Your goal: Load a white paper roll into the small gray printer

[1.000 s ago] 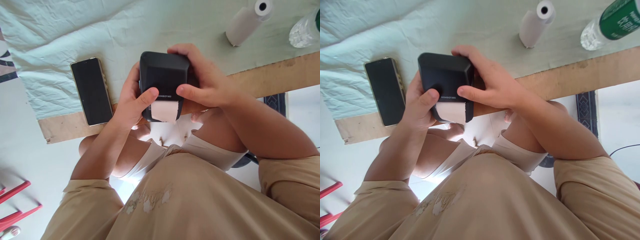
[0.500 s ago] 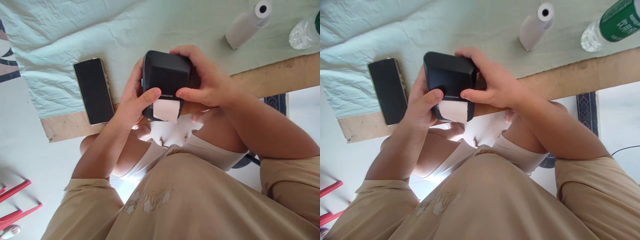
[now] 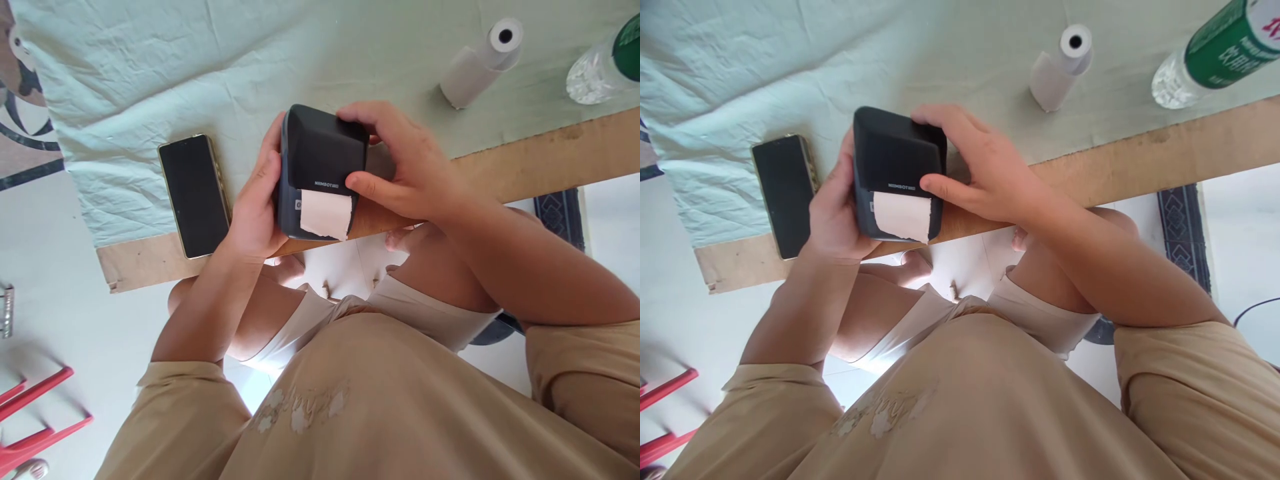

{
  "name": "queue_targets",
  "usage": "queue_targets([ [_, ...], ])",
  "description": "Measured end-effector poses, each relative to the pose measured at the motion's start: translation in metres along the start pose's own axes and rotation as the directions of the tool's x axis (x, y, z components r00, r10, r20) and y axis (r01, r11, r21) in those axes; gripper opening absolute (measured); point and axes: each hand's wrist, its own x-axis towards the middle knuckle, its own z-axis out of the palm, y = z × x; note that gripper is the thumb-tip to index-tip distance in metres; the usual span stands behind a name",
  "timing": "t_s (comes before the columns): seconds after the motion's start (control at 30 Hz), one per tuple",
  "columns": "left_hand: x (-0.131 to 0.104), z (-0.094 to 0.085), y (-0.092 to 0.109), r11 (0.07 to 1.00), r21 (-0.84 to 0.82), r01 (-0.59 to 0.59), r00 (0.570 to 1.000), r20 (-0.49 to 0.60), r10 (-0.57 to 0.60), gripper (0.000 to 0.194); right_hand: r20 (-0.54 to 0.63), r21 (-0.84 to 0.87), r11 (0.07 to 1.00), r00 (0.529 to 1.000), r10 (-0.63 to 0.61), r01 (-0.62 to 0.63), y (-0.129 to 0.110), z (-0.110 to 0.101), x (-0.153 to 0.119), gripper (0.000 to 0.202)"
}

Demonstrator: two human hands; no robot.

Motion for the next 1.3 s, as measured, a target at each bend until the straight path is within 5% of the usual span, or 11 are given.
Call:
queue_targets([
  [0.2, -0.011, 0.003, 0.004, 0.992, 0.003, 0.123, 0.989, -0.083, -0.122, 0.055, 0.019, -0.046, 0.996, 0.997, -0.07, 0.07, -0.003, 0.003, -0.002, 0.066],
  [0.4, -0.008, -0.001, 0.005, 1.0, -0.013, 0.011, 0.999, -0.035, -0.012, 0.038, 0.06, -0.044, 0.996, 0.995, -0.077, 0.08, -0.01, 0.001, 0.001, 0.071],
  [0.6, -0.006, 0.003, 0.007, 0.992, -0.086, 0.088, 0.995, -0.045, -0.092, 0.045, -0.133, -0.288, 0.946, 0.972, -0.196, 0.151, -0.022, -0.006, 0.004, 0.044],
  [0.8, -0.01, 0.006, 0.014, 0.992, 0.053, 0.114, 0.992, -0.061, -0.111, 0.043, -0.323, 0.021, 0.989, 0.935, 0.146, -0.147, -0.048, -0.008, 0.007, 0.005],
  [0.9, -0.01, 0.006, 0.013, 0.997, 0.052, 0.057, 0.998, -0.031, -0.055, 0.041, -0.386, 0.071, 0.977, 0.897, 0.214, -0.202, -0.048, -0.009, 0.012, 0.011],
  [1.1, -0.013, 0.012, 0.011, 0.998, 0.067, -0.001, 1.0, -0.017, 0.002, 0.04, -0.144, -0.261, 0.921, 0.955, 0.261, -0.291, -0.049, -0.003, 0.014, 0.013],
  [1.2, -0.016, 0.016, 0.012, 0.999, 0.053, 0.004, 1.0, -0.002, -0.004, 0.041, 0.07, -0.439, 0.841, 0.921, 0.384, -0.317, -0.055, 0.0, 0.017, 0.022],
  [1.3, -0.017, 0.015, 0.012, 0.999, 0.037, 0.02, 1.0, 0.009, -0.021, 0.041, 0.175, -0.427, 0.843, 0.885, 0.431, -0.327, -0.057, -0.003, 0.021, 0.04],
])
